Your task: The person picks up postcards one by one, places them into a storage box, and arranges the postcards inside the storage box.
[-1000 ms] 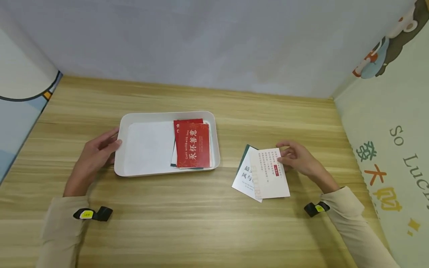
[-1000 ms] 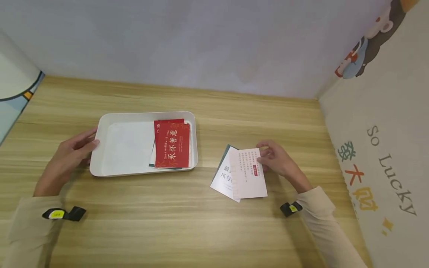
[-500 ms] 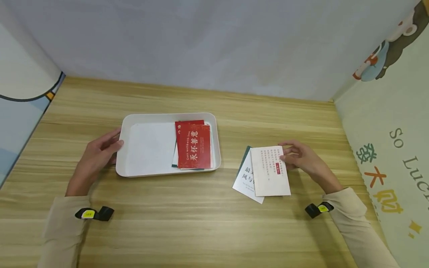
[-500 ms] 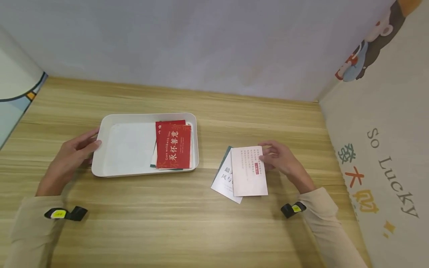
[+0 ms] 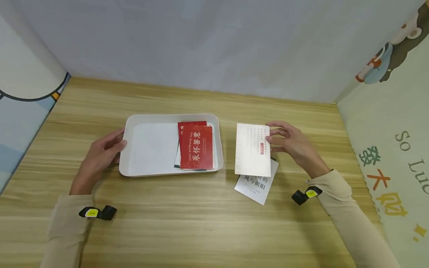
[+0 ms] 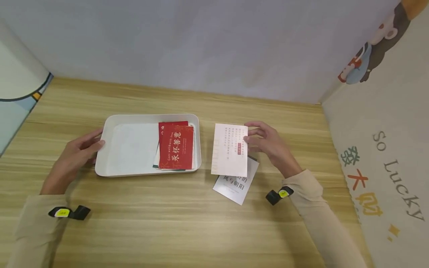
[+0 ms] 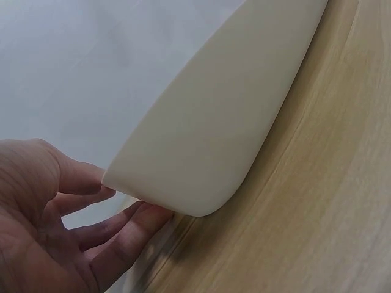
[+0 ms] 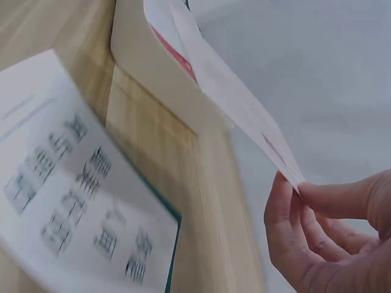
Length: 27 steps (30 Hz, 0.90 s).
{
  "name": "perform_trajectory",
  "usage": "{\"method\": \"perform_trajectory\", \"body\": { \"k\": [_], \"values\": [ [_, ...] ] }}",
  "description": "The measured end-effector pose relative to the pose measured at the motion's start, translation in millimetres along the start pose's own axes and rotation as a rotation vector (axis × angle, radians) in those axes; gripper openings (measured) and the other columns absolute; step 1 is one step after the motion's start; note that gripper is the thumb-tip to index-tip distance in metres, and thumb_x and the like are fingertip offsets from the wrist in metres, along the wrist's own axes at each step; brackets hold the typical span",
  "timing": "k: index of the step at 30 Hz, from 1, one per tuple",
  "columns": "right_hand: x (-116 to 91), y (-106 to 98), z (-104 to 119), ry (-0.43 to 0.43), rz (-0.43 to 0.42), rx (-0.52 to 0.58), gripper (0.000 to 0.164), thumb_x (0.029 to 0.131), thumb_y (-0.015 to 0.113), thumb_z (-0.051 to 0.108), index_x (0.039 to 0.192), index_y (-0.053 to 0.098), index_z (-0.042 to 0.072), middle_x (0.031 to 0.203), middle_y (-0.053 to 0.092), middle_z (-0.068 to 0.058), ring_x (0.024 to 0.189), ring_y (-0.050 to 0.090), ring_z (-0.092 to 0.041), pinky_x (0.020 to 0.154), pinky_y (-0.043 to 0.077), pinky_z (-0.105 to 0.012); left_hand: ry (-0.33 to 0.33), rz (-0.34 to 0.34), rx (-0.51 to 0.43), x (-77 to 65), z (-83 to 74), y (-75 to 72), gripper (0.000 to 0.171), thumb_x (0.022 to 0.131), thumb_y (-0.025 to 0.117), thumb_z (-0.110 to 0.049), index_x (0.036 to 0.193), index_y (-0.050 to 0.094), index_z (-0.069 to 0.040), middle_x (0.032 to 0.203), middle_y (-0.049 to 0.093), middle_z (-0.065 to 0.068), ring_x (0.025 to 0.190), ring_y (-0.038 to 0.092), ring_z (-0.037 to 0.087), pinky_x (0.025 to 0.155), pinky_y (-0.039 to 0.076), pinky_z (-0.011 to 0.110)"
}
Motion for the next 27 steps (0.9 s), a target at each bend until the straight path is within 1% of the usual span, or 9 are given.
{"method": "perform_trajectory", "body": {
  "k": [5,9,11,14,17,21,22,24,27],
  "values": [
    [28.0,30.8,17.1,-0.040,-0.032,0.069,0.055,0.101,0.064,-0.001,0.153,0.046,0.003,0.114,0.064,0.000,0.094,0.068,-0.010,0.084,0.061,-0.031,0.000,-0.004,0.007,0.6,0.3,2.9,0.062,0.110,0.054,-0.034,0.165,0.032,-0.017,0.159,0.043,0.028,0.100,0.052,0.003,0.071,0.052,0.015],
    [46.5,57.1,26.0,-0.081,-0.048,0.117,0.055,0.099,0.064,-0.007,0.151,0.048,0.001,0.111,0.064,-0.003,0.089,0.068,-0.011,0.088,0.062,-0.043,0.014,-0.003,-0.003,1.0,-2.4,5.5,0.061,0.110,0.054,-0.033,0.165,0.033,-0.016,0.156,0.045,0.028,0.096,0.053,0.001,0.071,0.053,0.015],
    [53.2,69.4,29.1,-0.095,-0.051,0.122,0.054,0.098,0.065,-0.008,0.149,0.050,0.000,0.111,0.064,-0.006,0.087,0.069,-0.011,0.088,0.062,-0.046,0.019,0.001,-0.009,1.0,-4.3,6.9,0.061,0.110,0.054,-0.033,0.165,0.033,-0.015,0.156,0.045,0.029,0.095,0.054,-0.001,0.071,0.054,0.015],
    [60.4,84.8,31.9,-0.113,-0.052,0.123,0.053,0.096,0.066,-0.009,0.147,0.052,-0.001,0.112,0.064,-0.010,0.082,0.069,-0.011,0.085,0.062,-0.045,0.027,0.009,-0.019,0.9,-7.0,9.1,0.061,0.110,0.054,-0.032,0.165,0.033,-0.014,0.156,0.045,0.029,0.094,0.055,-0.002,0.071,0.054,0.015],
    [63.0,95.6,33.1,-0.119,-0.057,0.112,0.052,0.096,0.067,-0.010,0.145,0.054,0.000,0.112,0.065,-0.012,0.079,0.069,-0.011,0.083,0.063,-0.045,0.021,0.016,-0.022,1.1,-7.9,10.4,0.061,0.110,0.054,-0.032,0.165,0.032,-0.015,0.158,0.043,0.029,0.097,0.054,-0.001,0.071,0.054,0.015],
    [62.7,104.3,36.9,-0.145,-0.060,0.078,0.050,0.096,0.067,-0.009,0.144,0.055,0.001,0.115,0.065,-0.017,0.079,0.069,-0.013,0.088,0.061,-0.053,0.006,0.015,-0.009,2.4,-7.1,9.7,0.061,0.110,0.054,-0.033,0.165,0.032,-0.018,0.160,0.042,0.028,0.098,0.053,0.001,0.071,0.054,0.015],
    [62.7,105.7,37.9,-0.154,-0.058,0.072,0.049,0.097,0.067,-0.009,0.144,0.055,0.001,0.116,0.065,-0.018,0.080,0.068,-0.014,0.088,0.061,-0.053,0.003,0.015,-0.007,2.7,-7.1,9.5,0.061,0.110,0.054,-0.033,0.165,0.032,-0.018,0.160,0.041,0.028,0.098,0.053,0.002,0.071,0.054,0.015],
    [62.9,107.5,39.6,-0.171,-0.059,0.060,0.048,0.097,0.066,-0.008,0.143,0.056,0.001,0.118,0.064,-0.019,0.080,0.067,-0.015,0.085,0.062,-0.050,0.003,0.014,-0.006,3.3,-7.8,9.3,0.061,0.110,0.054,-0.034,0.165,0.032,-0.019,0.160,0.041,0.027,0.098,0.054,0.002,0.071,0.054,0.015],
    [63.3,111.0,40.3,-0.189,-0.060,0.060,0.048,0.097,0.066,-0.009,0.142,0.056,0.000,0.116,0.064,-0.019,0.080,0.067,-0.015,0.078,0.063,-0.039,0.002,0.018,-0.005,3.1,-8.8,9.6,0.061,0.110,0.054,-0.034,0.165,0.032,-0.019,0.161,0.041,0.028,0.099,0.054,0.003,0.071,0.054,0.015]
  ]
}}
Point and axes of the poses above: each hand's wrist, its own x-axis towards the middle knuckle, its own y-axis out of the palm, z = x × y, the point moved 7 cm from there along x, towards the middle knuckle
